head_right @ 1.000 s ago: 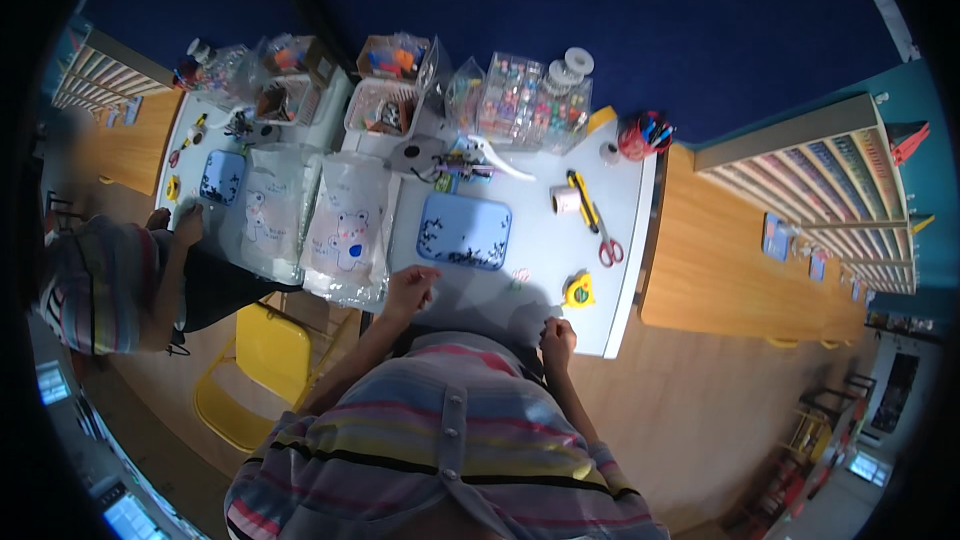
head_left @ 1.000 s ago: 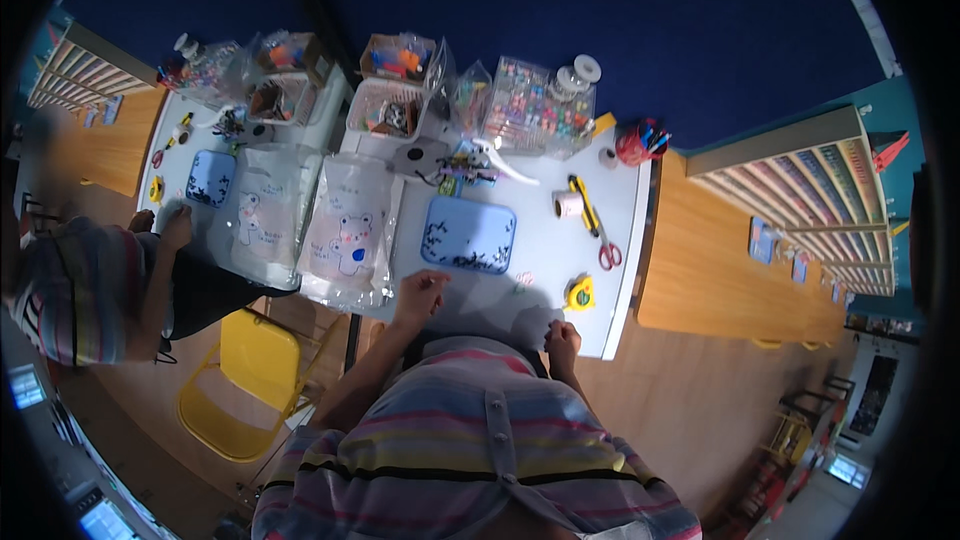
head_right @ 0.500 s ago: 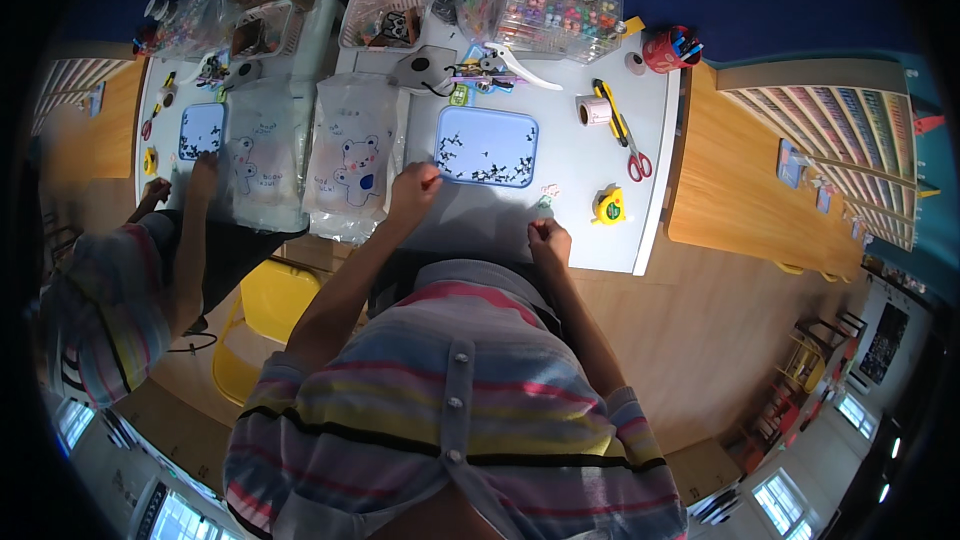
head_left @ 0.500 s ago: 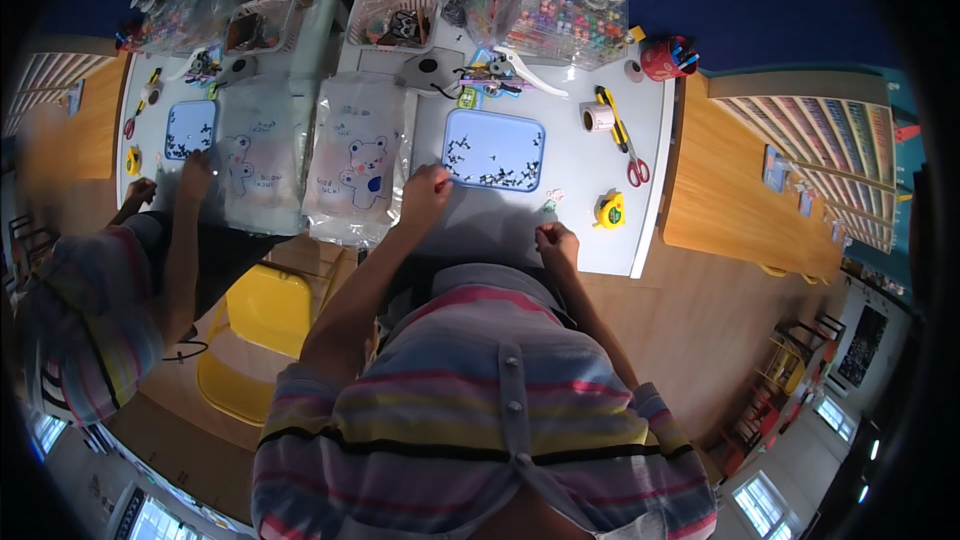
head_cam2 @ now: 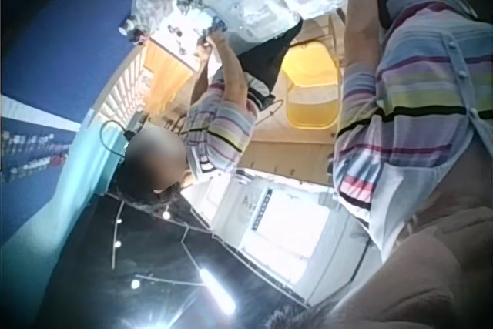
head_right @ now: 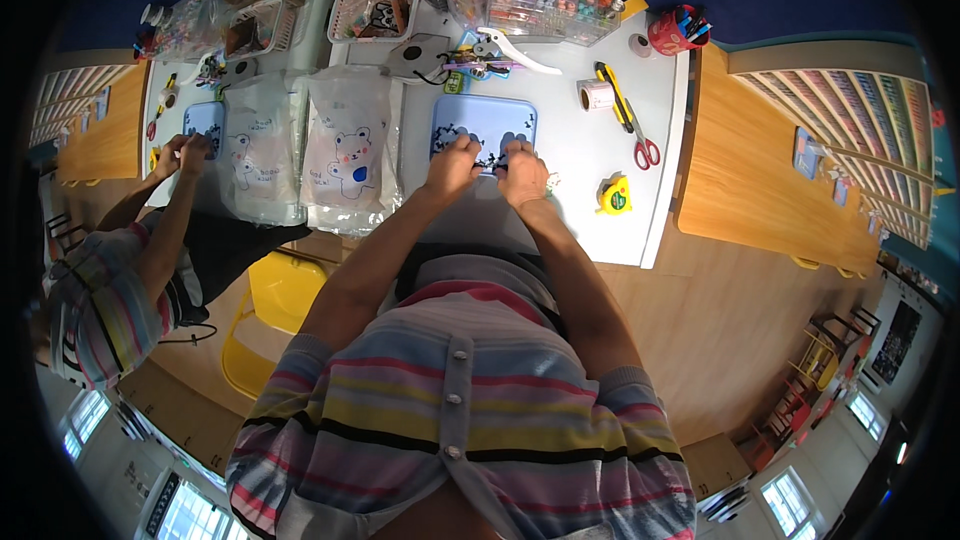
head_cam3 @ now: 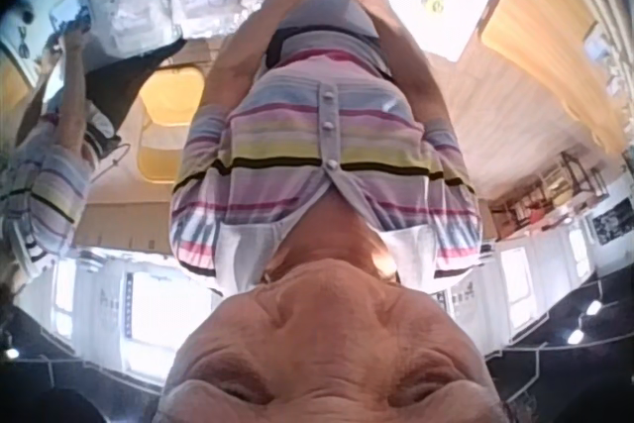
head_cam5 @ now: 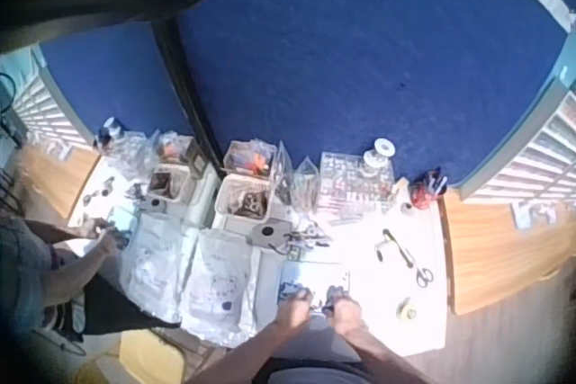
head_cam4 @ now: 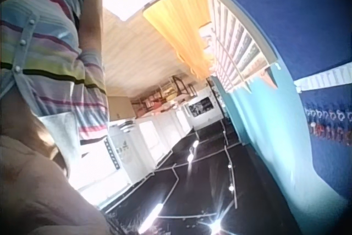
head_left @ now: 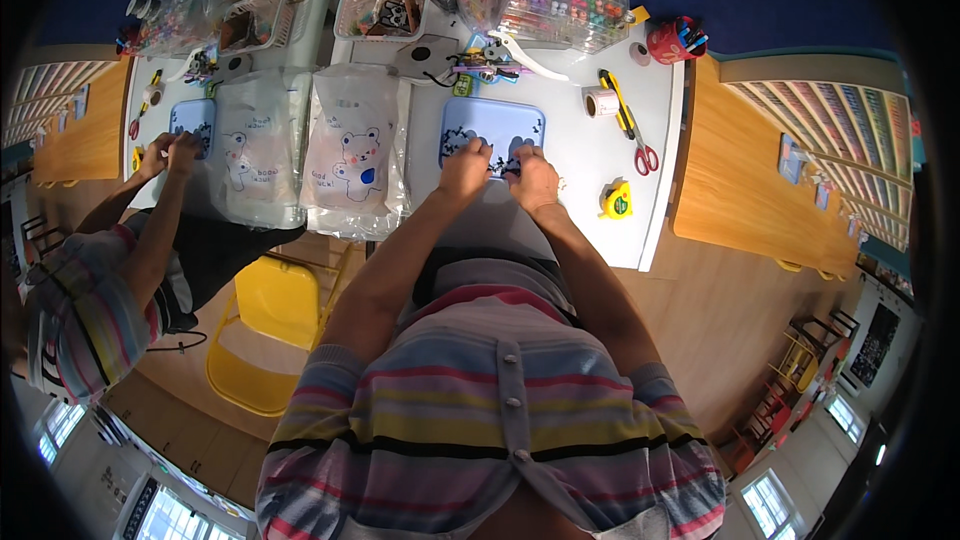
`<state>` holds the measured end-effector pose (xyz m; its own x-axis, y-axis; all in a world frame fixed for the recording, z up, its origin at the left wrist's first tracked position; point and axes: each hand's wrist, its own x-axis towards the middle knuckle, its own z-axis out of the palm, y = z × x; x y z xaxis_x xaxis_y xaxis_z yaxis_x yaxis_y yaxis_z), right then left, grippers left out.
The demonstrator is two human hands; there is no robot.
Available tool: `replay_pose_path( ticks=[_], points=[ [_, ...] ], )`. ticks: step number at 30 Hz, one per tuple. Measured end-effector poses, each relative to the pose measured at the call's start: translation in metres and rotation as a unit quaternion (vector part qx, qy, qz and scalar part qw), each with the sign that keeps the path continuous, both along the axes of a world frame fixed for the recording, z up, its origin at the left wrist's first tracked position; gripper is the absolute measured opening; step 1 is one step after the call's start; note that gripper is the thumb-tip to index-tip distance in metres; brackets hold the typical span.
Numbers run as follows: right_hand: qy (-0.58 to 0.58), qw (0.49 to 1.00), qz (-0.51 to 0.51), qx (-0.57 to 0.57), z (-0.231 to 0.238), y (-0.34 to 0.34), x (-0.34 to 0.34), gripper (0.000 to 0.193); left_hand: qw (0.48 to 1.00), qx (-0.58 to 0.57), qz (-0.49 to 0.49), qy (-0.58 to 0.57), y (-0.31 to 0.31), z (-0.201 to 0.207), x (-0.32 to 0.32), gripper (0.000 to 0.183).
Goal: The person assembles small keychains by attaching black plastic clips to a long strip of white paper with pink markings. They repeatedly pick up clips from a tray, attach them to the strip, and adjust the strip's position on a blue surface.
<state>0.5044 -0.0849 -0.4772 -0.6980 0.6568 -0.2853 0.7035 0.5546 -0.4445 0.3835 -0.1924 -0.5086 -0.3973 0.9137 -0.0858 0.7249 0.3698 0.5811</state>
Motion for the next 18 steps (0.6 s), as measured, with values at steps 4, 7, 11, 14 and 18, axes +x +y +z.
replay_pose_path(
  ticks=[4,7,11,14,18],
  points=[
    [0.027,0.999,-0.011,-0.013,-0.014,-0.004,-0.001,0.042,1.000,0.004,-0.007,0.001,0.004,-0.015,0.004,0.020],
    [0.057,0.998,-0.017,-0.010,-0.021,-0.004,-0.004,0.040,0.999,0.033,0.023,-0.028,0.006,-0.022,0.006,0.016],
    [0.057,0.998,-0.015,-0.017,-0.024,-0.004,-0.011,0.034,0.982,0.066,0.145,-0.098,0.014,-0.025,0.013,0.012],
    [0.067,0.997,-0.029,-0.019,-0.024,-0.005,-0.015,0.030,0.970,0.103,0.182,-0.124,0.018,-0.034,0.016,0.009],
    [0.094,0.992,-0.080,-0.040,-0.023,-0.008,-0.019,0.024,0.963,0.101,0.204,-0.142,0.024,-0.036,0.014,0.006]
  ],
)
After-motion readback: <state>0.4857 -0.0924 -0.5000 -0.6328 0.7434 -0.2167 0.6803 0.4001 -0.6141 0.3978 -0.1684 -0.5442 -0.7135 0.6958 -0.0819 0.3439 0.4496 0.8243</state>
